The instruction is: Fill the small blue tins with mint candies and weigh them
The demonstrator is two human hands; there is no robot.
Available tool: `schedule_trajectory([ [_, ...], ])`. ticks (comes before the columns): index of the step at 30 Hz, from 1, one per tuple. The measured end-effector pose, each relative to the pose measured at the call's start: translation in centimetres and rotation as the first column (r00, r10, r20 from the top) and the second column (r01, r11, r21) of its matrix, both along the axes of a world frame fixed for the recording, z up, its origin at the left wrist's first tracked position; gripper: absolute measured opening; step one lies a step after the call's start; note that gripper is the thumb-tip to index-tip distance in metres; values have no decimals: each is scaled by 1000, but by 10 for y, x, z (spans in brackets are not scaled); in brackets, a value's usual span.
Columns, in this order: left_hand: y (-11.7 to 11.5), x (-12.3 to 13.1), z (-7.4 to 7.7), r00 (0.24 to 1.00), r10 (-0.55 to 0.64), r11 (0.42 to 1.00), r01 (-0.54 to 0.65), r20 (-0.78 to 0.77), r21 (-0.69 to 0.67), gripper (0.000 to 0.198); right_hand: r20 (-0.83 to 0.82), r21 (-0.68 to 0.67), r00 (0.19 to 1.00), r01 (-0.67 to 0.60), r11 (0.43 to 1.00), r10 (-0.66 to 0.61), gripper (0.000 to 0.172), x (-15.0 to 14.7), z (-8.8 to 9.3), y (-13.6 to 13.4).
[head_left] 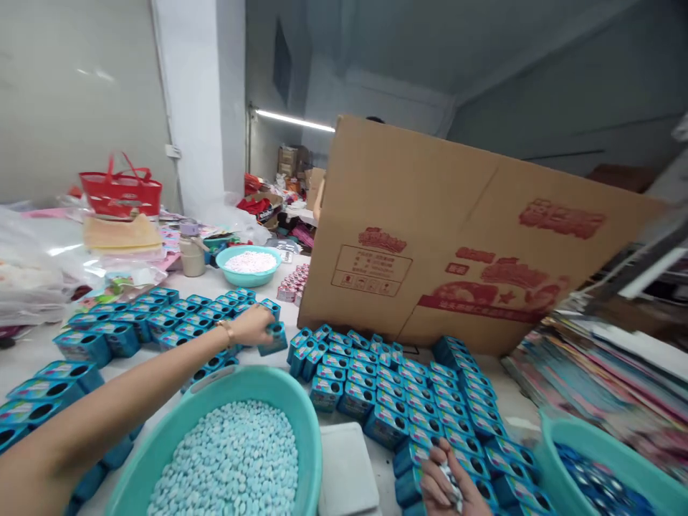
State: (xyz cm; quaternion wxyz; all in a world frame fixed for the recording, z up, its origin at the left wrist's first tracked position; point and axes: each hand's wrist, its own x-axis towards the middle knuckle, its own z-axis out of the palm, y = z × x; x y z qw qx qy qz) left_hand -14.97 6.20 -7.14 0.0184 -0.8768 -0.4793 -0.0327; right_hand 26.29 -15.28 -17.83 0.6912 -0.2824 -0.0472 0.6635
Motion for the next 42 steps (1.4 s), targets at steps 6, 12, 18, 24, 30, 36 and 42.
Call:
schedule_trajectory([
  [6, -65, 99, 37, 975, -183, 982, 175, 129, 72, 26, -51, 60, 994, 102, 993, -99, 25, -16, 32, -13],
  [12, -139, 190, -46, 948, -302, 944, 312, 103, -106, 21, -92, -5, 988, 128, 992, -128, 23, -18, 26, -21],
  [18, -150, 189, -65, 961, -228, 963, 246, 154, -111, 73, -121, -143, 974, 175, 974, -193, 19, -18, 23, -26],
  [24, -150, 111, -41, 963, -45, 999, 43, 267, 14, 95, -79, -76, 989, 121, 990, -127, 16, -14, 21, -23],
  [30, -173, 56, -64, 927, 200, 977, -167, 317, -130, 82, -80, -101, 991, 99, 990, -107, 14, -15, 22, -11],
  [36, -182, 55, -76, 892, 229, 963, -149, 389, -224, 74, -88, -166, 987, 116, 979, -132, 18, -21, 25, 3],
  [42, -179, 72, -83, 927, 72, 976, 11, 367, -219, 77, -88, -192, 987, 119, 974, -138, 18, -32, 30, 13],
])
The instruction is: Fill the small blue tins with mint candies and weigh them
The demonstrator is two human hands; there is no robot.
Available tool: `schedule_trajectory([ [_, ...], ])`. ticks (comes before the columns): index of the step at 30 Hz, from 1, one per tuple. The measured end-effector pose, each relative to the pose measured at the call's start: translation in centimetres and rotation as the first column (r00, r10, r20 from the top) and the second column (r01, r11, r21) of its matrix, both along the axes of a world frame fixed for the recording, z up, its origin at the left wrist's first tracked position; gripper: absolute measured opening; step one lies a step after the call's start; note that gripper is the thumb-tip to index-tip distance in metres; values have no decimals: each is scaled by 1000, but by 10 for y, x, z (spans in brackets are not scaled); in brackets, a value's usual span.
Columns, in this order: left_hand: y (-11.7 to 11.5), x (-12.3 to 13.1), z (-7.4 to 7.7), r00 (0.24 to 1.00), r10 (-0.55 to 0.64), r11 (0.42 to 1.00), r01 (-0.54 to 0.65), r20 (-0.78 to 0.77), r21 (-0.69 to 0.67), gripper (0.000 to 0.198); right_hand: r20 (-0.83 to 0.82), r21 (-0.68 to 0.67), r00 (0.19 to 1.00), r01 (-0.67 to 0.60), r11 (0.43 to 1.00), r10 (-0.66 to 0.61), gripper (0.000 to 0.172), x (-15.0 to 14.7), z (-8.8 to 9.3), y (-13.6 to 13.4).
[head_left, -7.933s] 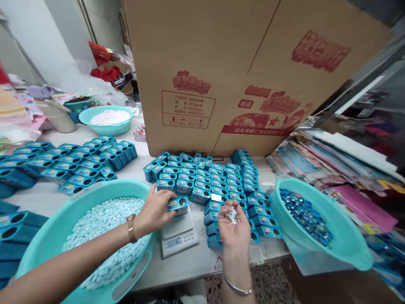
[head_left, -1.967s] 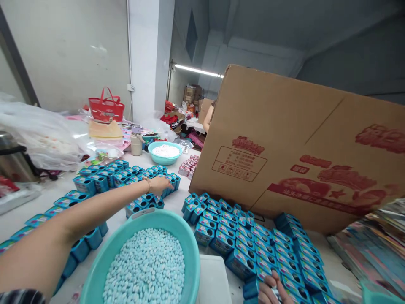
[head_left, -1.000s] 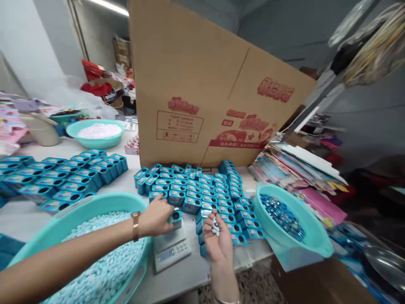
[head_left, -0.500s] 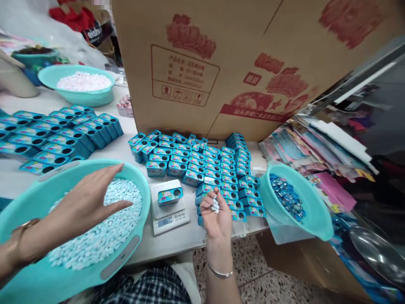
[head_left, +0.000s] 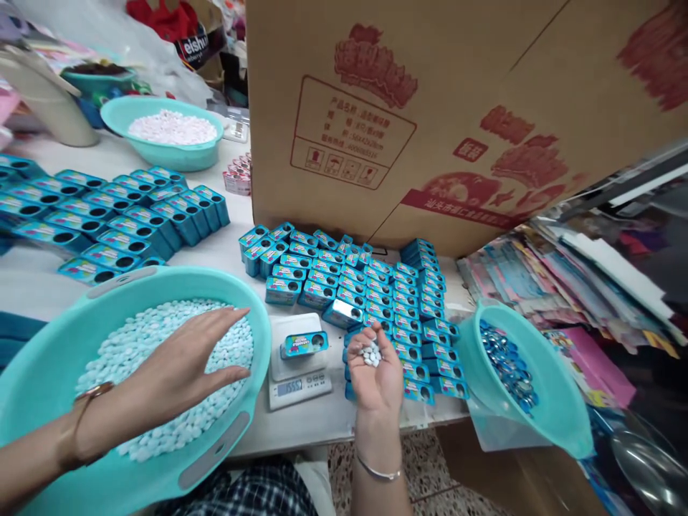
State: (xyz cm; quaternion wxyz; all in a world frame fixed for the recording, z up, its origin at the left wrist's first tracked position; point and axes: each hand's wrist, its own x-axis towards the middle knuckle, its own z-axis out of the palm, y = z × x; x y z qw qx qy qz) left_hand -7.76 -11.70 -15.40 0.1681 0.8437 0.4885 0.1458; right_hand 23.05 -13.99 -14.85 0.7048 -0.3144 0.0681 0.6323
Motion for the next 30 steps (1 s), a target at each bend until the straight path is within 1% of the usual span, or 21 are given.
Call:
schedule_trajectory([
  [2, 3, 16, 4, 997, -67, 998, 67, 24, 9, 75, -9, 10, 1000, -1, 1000, 2, 15, -3, 1, 3],
  [5, 8, 51, 10, 987, -157, 987, 158, 28, -7, 69, -9, 6, 1000, 24, 1000, -24, 11, -5, -2, 7],
  [6, 10, 65, 9, 984, -180, 983, 181, 10, -18, 69, -2, -5, 999, 40, 999, -40, 11, -6, -4, 8],
  [8, 13, 90, 3, 977, -209, 977, 208, -38, -39, 68, 18, -53, 996, 88, 995, -88, 9, -7, -9, 8],
  [10, 16, 109, -7, 973, -223, 973, 219, -65, -70, 55, 30, -129, 988, 152, 980, -149, 7, -8, -13, 6],
  [12, 18, 120, -13, 977, -208, 972, 201, -41, -120, 35, 25, -197, 978, 208, 958, -207, 7, -9, -16, 3],
  [14, 20, 122, -11, 984, -175, 973, 178, 28, -145, 26, 3, -219, 970, 236, 947, -242, 8, -11, -17, -1],
  [16, 21, 116, 4, 982, -150, 980, 163, 115, -113, 29, -28, -198, 969, 236, 951, -247, 8, -15, -14, -2],
  [18, 21, 102, 27, 975, -145, 987, 154, 167, -41, 32, -59, -147, 977, 194, 970, -204, 6, -24, -8, -1],
  [19, 20, 93, 40, 976, -141, 989, 145, 165, -10, 32, -74, -119, 983, 159, 980, -169, 5, -30, -4, 1],
  [21, 18, 69, 63, 987, -119, 993, 116, 107, 34, 33, -103, -70, 991, 74, 995, -81, 4, -49, 4, 5],
  [23, 15, 40, 80, 998, -52, 997, 50, 32, 62, 34, -128, -50, 992, -20, 999, 14, 5, -76, 10, 9],
  [25, 11, 10, 87, 999, 51, 994, -49, -11, 93, 35, -106, -33, 988, -115, 993, 111, 7, -108, 12, 11],
  [26, 9, -4, 88, 994, 103, 989, -100, -22, 112, 35, -58, -7, 987, -154, 988, 153, 8, -126, 11, 11],
  [28, 3, -30, 87, 983, 179, 974, -171, -45, 147, 34, 81, 50, 976, -209, 977, 204, 10, -158, 7, 9],
  [30, -2, -49, 82, 974, 216, 965, -201, -74, 165, 34, 183, 66, 957, -242, 968, 227, 12, -181, 1, 6],
])
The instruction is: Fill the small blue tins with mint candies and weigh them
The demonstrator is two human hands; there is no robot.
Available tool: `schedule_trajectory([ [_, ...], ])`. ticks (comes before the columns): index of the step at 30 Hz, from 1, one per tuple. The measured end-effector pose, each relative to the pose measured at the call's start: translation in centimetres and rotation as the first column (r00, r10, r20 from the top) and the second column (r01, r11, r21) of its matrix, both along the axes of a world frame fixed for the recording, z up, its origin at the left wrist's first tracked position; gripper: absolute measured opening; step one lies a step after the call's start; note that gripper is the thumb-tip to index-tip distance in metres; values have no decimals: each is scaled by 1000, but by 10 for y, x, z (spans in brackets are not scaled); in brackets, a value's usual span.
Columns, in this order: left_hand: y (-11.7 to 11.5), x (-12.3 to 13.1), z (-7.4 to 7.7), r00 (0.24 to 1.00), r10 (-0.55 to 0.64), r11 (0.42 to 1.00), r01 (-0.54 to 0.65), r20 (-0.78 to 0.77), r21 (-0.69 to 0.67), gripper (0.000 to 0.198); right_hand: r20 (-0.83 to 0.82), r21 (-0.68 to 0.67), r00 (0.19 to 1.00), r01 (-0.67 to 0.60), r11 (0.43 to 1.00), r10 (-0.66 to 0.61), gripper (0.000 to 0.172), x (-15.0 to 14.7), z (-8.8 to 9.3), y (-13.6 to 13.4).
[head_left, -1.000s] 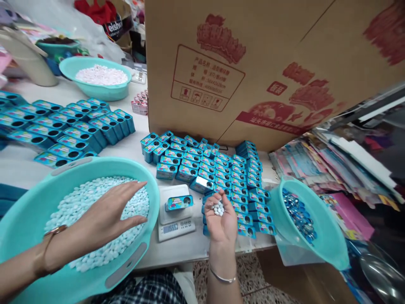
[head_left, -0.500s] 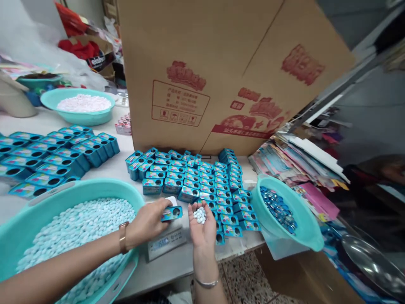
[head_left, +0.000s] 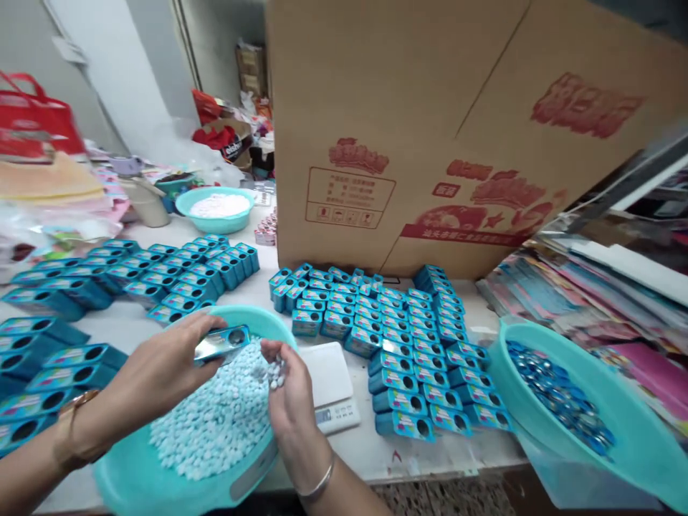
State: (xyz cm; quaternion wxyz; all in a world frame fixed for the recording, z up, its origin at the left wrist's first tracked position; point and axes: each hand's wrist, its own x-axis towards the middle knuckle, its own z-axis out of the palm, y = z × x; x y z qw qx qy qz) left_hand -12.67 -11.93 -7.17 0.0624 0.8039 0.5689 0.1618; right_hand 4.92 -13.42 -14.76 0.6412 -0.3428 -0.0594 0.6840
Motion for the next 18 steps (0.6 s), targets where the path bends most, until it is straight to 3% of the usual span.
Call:
schedule_trajectory([
  [2, -5, -13, -5, 1000, 9, 1000, -10, -24, -14, 35, -27, -53, 999, -48, 997, 47, 12, -13, -6, -1],
  [4, -10, -19, -8, 999, 4, 999, -5, -34, -35, 37, -154, -121, 984, -111, 986, 91, 10, -17, -10, 0],
  [8, -14, -18, 0, 996, -42, 998, 38, -79, -57, 38, -364, -237, 925, -206, 949, 110, 5, -16, -10, 8],
  [12, -13, -7, 8, 967, -157, 987, 145, -201, -73, 44, -376, -219, 919, -215, 952, 121, 6, -22, -5, 16],
  [15, -9, 0, -3, 917, -281, 958, 252, -284, -133, 49, -324, -201, 942, -156, 967, 84, 6, -31, -8, 21],
  [18, -4, 2, -10, 898, -316, 943, 262, -305, -206, 49, -310, -237, 946, -175, 956, 97, 6, -39, -15, 21],
])
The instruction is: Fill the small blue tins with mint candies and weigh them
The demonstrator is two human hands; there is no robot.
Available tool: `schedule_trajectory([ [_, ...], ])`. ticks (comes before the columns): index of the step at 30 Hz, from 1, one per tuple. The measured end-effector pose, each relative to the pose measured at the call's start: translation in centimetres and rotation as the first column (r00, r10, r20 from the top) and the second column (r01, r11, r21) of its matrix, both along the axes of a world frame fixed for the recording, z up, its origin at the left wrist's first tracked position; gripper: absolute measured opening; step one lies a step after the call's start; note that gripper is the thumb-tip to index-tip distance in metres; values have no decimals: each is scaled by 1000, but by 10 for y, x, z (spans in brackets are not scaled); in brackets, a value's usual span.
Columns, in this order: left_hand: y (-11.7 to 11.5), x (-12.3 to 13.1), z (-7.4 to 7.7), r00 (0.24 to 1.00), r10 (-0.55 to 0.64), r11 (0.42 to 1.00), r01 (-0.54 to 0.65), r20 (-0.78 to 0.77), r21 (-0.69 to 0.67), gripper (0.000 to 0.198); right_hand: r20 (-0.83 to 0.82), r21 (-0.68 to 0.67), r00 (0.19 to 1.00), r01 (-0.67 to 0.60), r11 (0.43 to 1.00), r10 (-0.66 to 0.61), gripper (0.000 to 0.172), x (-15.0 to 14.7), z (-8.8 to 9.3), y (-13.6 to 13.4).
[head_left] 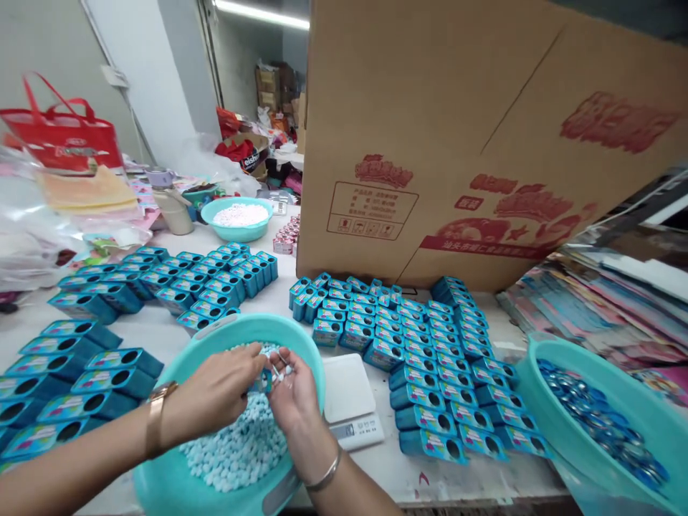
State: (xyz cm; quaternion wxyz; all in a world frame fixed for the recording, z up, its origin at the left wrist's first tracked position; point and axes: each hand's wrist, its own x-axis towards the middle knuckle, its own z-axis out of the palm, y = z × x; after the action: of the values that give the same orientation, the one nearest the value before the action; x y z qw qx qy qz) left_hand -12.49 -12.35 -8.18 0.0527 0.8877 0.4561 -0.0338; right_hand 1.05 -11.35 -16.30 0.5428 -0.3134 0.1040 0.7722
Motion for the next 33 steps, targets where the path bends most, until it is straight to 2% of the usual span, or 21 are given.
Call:
schedule_trajectory([
  [3, 1, 1, 11, 999, 41, 999, -41, -11, 13, 39, -15, -2, 998, -68, 998, 67, 18, -4, -4, -3],
  [5, 0, 3, 17, 999, 38, 999, -38, -15, 26, 36, -16, 15, 997, -69, 998, 69, 22, -5, -4, -6],
  [9, 0, 4, 12, 1000, 5, 1000, -5, -2, -23, 43, -14, -18, 997, -78, 997, 77, 16, -9, -1, -11],
  [12, 2, 2, 9, 999, 35, 999, -35, 17, -9, 36, -30, -35, 997, -71, 997, 70, 10, -10, 1, -13],
  [16, 4, 1, 25, 999, 28, 999, -29, 27, 29, 30, -57, -6, 998, -33, 999, 32, 8, -2, 11, -11],
  [19, 4, 9, 42, 982, 81, 996, -88, 171, 32, 29, -71, 0, 997, 2, 1000, -2, 7, 25, 22, -9],
  [21, 5, 21, 51, 942, 117, 991, -132, 315, 27, 30, -73, 40, 996, 52, 998, -49, 5, 56, 30, -9],
  [23, 7, 39, 55, 885, 132, 987, -157, 447, 18, 31, -30, 105, 987, 157, 982, -155, 3, 96, 36, -12],
  [25, 10, 63, 49, 846, 117, 988, -151, 521, 23, 33, 36, 168, 957, 279, 945, -289, 3, 137, 40, -18],
  [27, 15, 89, 33, 840, 67, 992, -112, 538, 52, 35, 78, 220, 919, 363, 906, -387, 4, 173, 39, -27],
  [30, 25, 127, -6, 868, -5, 997, -32, 497, 66, 36, 107, 252, 876, 434, 865, -471, 6, 210, 31, -41],
  [33, 31, 154, -47, 909, -18, 1000, 6, 415, 31, 33, 92, 237, 858, 475, 848, -506, 6, 227, 23, -51],
])
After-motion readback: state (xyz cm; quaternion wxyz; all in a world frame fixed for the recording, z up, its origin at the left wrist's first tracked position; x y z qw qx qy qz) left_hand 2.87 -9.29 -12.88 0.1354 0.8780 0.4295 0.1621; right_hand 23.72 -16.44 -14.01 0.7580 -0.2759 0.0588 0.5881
